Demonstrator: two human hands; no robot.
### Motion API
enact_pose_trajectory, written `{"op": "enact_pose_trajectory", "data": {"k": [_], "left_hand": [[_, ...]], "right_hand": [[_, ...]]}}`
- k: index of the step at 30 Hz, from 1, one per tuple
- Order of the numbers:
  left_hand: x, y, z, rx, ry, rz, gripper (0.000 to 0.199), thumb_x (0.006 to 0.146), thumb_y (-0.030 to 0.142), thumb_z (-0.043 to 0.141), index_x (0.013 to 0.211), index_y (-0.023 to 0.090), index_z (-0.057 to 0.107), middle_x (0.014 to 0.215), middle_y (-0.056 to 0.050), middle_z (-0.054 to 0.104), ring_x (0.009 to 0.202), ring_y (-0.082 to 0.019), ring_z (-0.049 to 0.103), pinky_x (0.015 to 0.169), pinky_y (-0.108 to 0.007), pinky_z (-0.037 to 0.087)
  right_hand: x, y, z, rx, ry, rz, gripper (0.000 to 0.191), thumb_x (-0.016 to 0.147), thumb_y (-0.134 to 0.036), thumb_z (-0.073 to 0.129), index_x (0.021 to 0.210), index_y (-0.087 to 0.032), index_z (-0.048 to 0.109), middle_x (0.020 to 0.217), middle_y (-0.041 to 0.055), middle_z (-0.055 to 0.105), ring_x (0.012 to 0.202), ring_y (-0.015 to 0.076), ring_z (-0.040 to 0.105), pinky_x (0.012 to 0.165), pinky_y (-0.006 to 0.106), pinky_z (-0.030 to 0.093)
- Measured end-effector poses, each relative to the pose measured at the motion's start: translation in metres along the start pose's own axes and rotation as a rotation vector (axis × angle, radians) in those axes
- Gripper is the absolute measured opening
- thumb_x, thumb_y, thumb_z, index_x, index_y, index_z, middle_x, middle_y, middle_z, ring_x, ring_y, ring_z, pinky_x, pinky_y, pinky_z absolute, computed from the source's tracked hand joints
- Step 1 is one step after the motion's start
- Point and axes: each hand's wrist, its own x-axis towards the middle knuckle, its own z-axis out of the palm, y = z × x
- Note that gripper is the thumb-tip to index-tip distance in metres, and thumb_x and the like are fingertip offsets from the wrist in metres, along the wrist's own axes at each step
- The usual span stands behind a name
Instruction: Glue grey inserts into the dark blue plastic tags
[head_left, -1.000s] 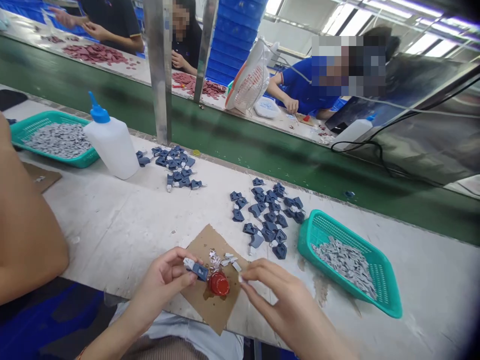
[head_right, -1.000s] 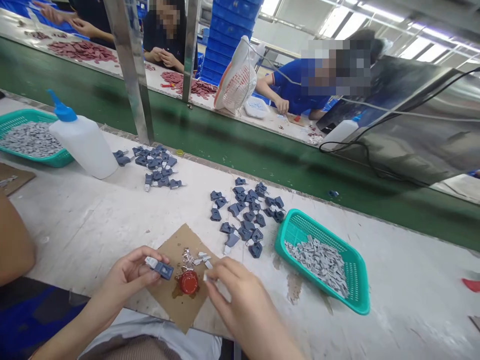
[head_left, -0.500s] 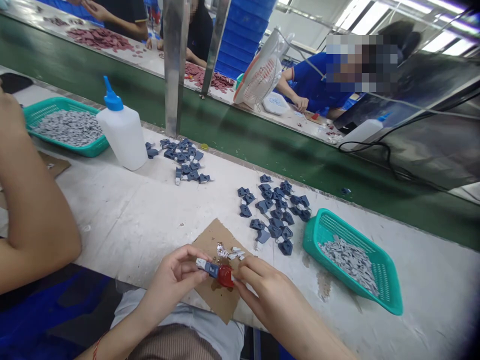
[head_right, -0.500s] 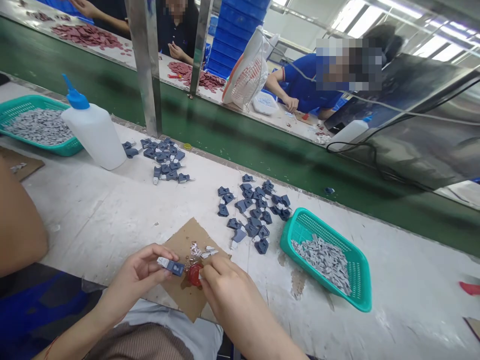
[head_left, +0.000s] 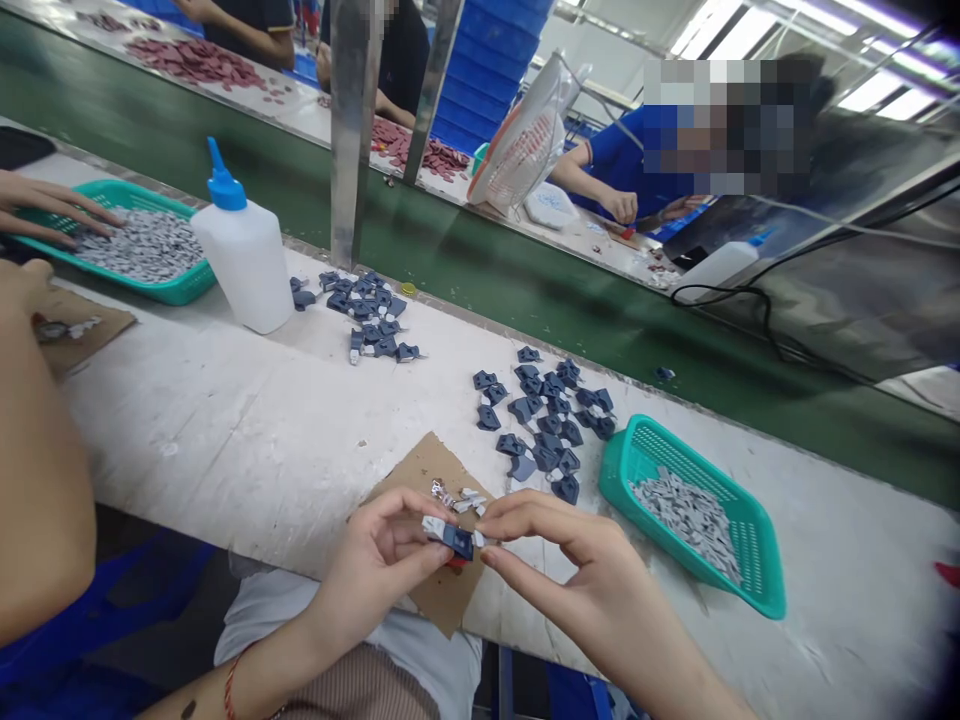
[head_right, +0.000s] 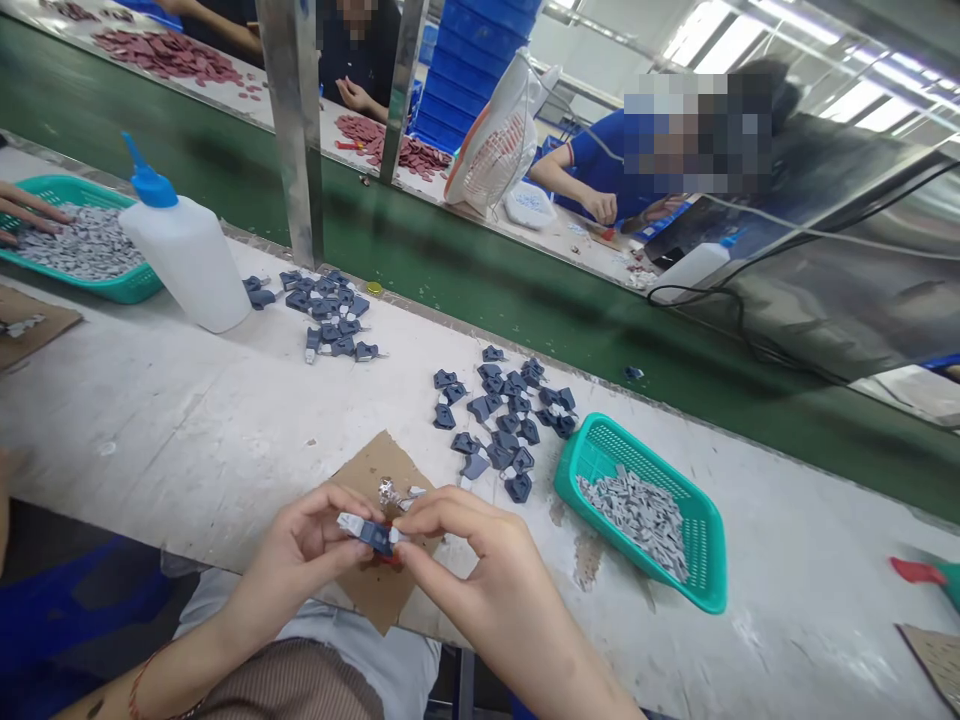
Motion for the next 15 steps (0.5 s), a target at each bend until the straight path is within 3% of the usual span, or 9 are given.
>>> {"op": "enact_pose_trajectory", "data": {"k": [10,15], "left_hand": [[0.0007,0.0012,0.0045,-0.024,0.012,0.035,0.011,0.078,0.017,0.075,0.084,0.019,0.066,0.096,-0.004,0.068,0.087,-0.017,0.068,0.076,-0.025,0.055],[0.0002,-0.0027,0.0040,-0.060,0.007,0.079,0.011,0.078,0.016,0.075,0.084,0.019,0.067,0.096,-0.003,0.066,0.086,-0.016,0.068,0.073,-0.024,0.056]], "right_hand": [[0.0002,0.0001,0.0096,-0.036,0.018,-0.065,0.012,0.084,-0.015,0.065,0.083,-0.024,0.072,0.088,0.0028,0.073,0.084,0.0171,0.068,0.074,0.026,0.055],[0.0030,0.0005,0.0077,0.033,-0.014,0.037,0.008,0.083,-0.020,0.067,0.081,-0.025,0.074,0.091,0.0044,0.073,0.088,0.0195,0.068,0.077,0.029,0.054]]}}
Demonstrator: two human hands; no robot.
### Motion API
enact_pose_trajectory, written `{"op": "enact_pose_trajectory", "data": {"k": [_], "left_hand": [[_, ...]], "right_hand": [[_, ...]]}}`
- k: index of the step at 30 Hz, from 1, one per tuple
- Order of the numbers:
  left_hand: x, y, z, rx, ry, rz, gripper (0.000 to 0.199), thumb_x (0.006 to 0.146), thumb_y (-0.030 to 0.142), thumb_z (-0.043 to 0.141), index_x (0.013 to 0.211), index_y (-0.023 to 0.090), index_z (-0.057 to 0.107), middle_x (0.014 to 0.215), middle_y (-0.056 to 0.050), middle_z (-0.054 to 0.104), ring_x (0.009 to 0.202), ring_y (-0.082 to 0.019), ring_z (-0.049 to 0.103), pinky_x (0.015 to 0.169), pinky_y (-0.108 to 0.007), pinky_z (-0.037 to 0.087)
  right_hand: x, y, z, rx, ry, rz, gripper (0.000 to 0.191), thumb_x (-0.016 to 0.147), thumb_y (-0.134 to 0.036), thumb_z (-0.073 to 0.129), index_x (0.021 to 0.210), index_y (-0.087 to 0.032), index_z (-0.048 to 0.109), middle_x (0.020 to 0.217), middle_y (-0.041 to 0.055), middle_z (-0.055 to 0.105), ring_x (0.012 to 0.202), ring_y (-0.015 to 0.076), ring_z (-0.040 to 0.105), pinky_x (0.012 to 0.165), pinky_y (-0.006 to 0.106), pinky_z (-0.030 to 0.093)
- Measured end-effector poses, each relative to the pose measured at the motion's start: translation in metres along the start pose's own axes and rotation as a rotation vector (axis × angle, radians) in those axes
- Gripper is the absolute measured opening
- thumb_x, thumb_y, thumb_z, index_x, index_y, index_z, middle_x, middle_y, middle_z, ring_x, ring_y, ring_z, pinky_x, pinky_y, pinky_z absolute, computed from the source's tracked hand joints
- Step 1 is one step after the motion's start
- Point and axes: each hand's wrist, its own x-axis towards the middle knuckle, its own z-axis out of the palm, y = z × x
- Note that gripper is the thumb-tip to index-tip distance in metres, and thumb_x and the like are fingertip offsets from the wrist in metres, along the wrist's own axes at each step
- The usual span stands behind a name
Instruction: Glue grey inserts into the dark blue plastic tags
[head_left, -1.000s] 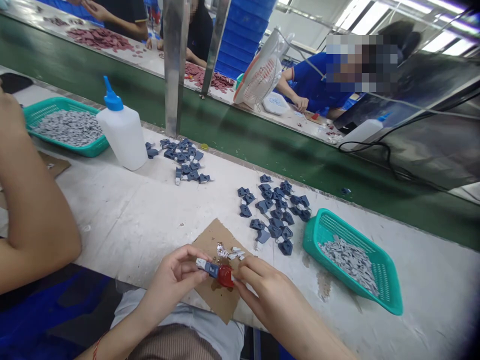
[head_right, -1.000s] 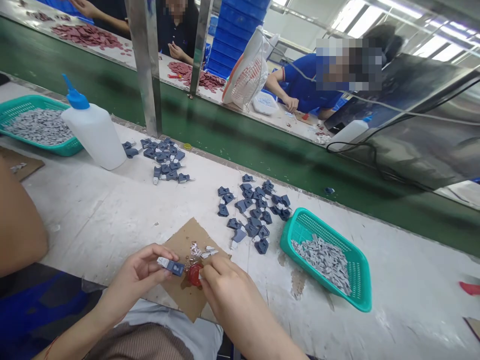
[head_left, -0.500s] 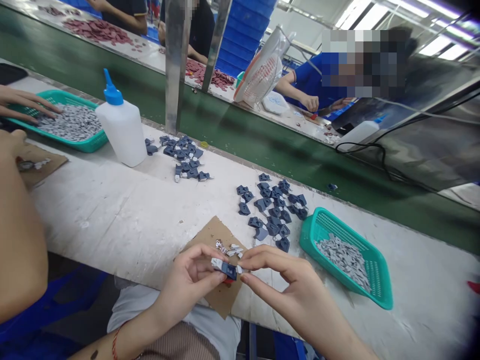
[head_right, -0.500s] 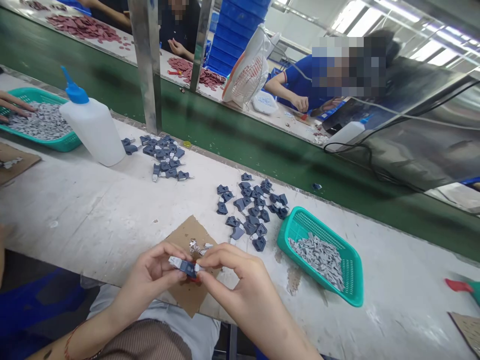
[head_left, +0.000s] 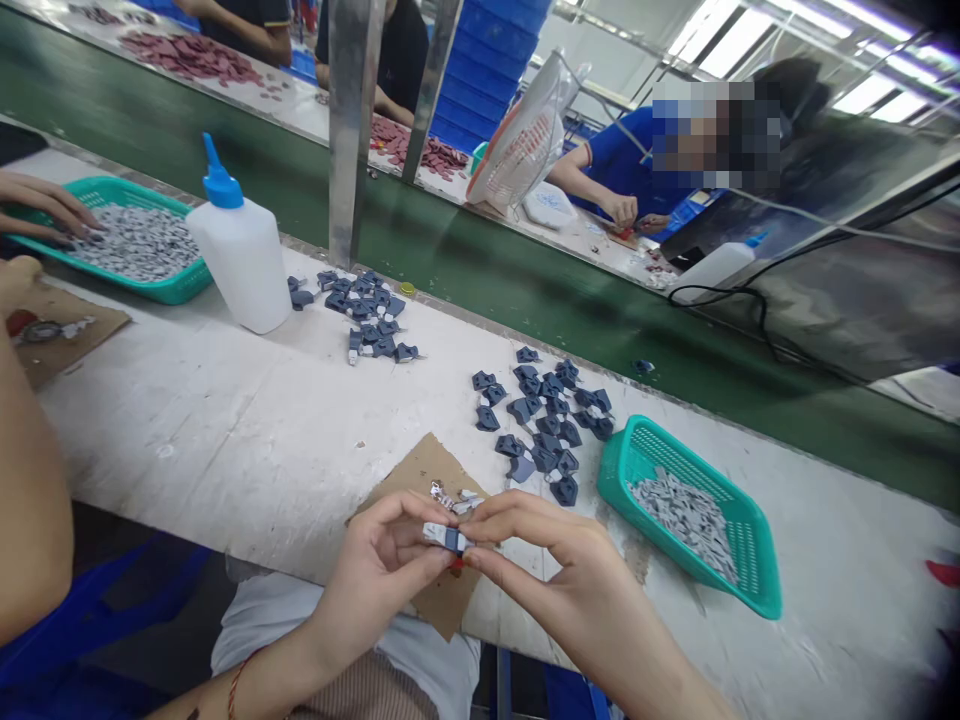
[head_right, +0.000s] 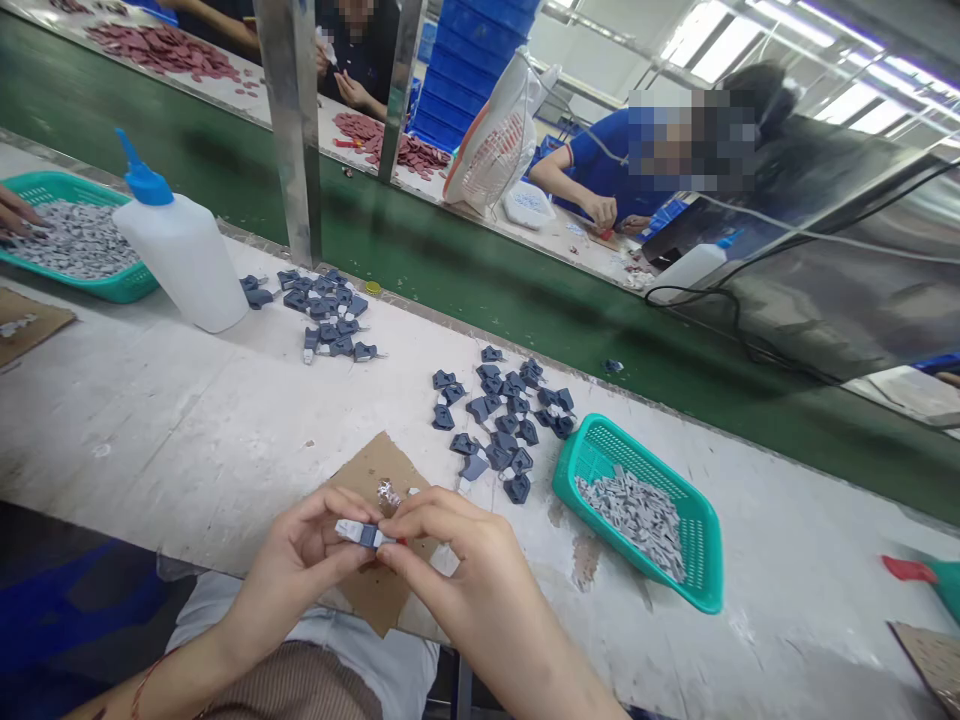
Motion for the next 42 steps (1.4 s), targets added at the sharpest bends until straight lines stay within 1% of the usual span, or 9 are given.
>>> {"op": "enact_pose_trajectory", "data": {"k": [4,8,13,20,26,32,36,39,42], "left_hand": [[0.000,0.001,0.002,-0.055,-0.016,0.038,0.013,0.077,0.013,0.076,0.085,0.020,0.068,0.093,-0.002,0.069,0.086,-0.015,0.069,0.073,-0.022,0.056],[0.002,0.007,0.008,-0.064,-0.037,0.055,0.013,0.077,0.014,0.076,0.085,0.021,0.069,0.086,-0.002,0.073,0.082,-0.016,0.071,0.074,-0.024,0.057],[0.005,0.008,0.013,-0.090,-0.060,0.019,0.010,0.078,0.019,0.076,0.084,0.020,0.067,0.078,-0.002,0.073,0.067,-0.017,0.071,0.066,-0.028,0.058],[0.011,0.002,0.012,0.092,0.017,0.176,0.011,0.077,0.020,0.077,0.086,0.022,0.071,0.088,-0.003,0.073,0.084,-0.018,0.068,0.078,-0.027,0.054],[0.028,0.013,0.021,0.169,-0.097,0.239,0.014,0.076,0.017,0.076,0.088,0.024,0.074,0.091,-0.003,0.072,0.091,-0.019,0.068,0.083,-0.027,0.051],[0.052,0.024,0.042,0.355,-0.116,0.161,0.014,0.074,0.015,0.075,0.087,0.020,0.073,0.093,-0.006,0.074,0.085,-0.021,0.069,0.078,-0.029,0.054],[0.110,0.047,0.052,0.658,-0.096,0.172,0.011,0.077,0.021,0.071,0.085,0.015,0.070,0.089,-0.008,0.076,0.080,-0.023,0.072,0.077,-0.033,0.057],[0.190,0.073,0.048,0.830,0.054,0.240,0.018,0.081,0.021,0.068,0.097,0.013,0.070,0.096,-0.009,0.076,0.088,-0.023,0.071,0.081,-0.033,0.056],[0.275,0.094,0.038,1.043,0.193,0.264,0.021,0.089,0.027,0.064,0.104,0.012,0.066,0.106,-0.007,0.070,0.092,-0.021,0.068,0.082,-0.040,0.056]], "right_hand": [[0.000,0.002,0.000,0.251,-0.038,0.178,0.014,0.086,-0.036,0.066,0.092,-0.025,0.074,0.095,0.0054,0.072,0.091,0.0200,0.067,0.080,0.029,0.054],[-0.002,0.008,0.016,0.510,0.051,0.238,0.037,0.089,-0.057,0.055,0.104,-0.025,0.067,0.082,0.0024,0.066,0.069,0.0136,0.059,0.065,0.025,0.051],[0.000,0.010,0.044,0.778,0.037,0.273,0.040,0.086,-0.059,0.058,0.107,-0.025,0.062,0.072,-0.0016,0.058,0.058,0.0094,0.046,0.051,0.019,0.037],[0.001,0.007,0.049,0.749,0.232,0.183,0.037,0.087,-0.055,0.059,0.107,-0.024,0.062,0.067,-0.0005,0.059,0.072,0.0176,0.059,0.064,0.024,0.045],[0.005,0.010,0.038,0.748,0.304,0.148,0.041,0.086,-0.061,0.055,0.100,-0.023,0.065,0.101,0.0067,0.069,0.097,0.0236,0.064,0.087,0.031,0.049],[0.014,0.025,0.023,0.898,0.362,0.215,0.040,0.082,-0.059,0.062,0.105,-0.026,0.061,0.083,0.0023,0.069,0.073,0.0184,0.063,0.066,0.025,0.050],[0.016,0.046,0.014,0.849,0.486,0.269,0.059,0.087,-0.069,0.045,0.120,-0.022,0.056,0.058,-0.0027,0.053,0.048,0.0126,0.041,0.045,0.022,0.035],[0.005,0.072,0.004,0.778,0.639,0.349,0.061,0.087,-0.067,0.047,0.123,-0.018,0.056,0.056,-0.0046,0.045,0.047,0.0113,0.036,0.044,0.022,0.030],[-0.021,0.106,-0.014,0.553,0.785,0.431,0.056,0.085,-0.064,0.052,0.118,-0.020,0.062,0.060,-0.0023,0.050,0.053,0.0144,0.046,0.049,0.024,0.038]]}}
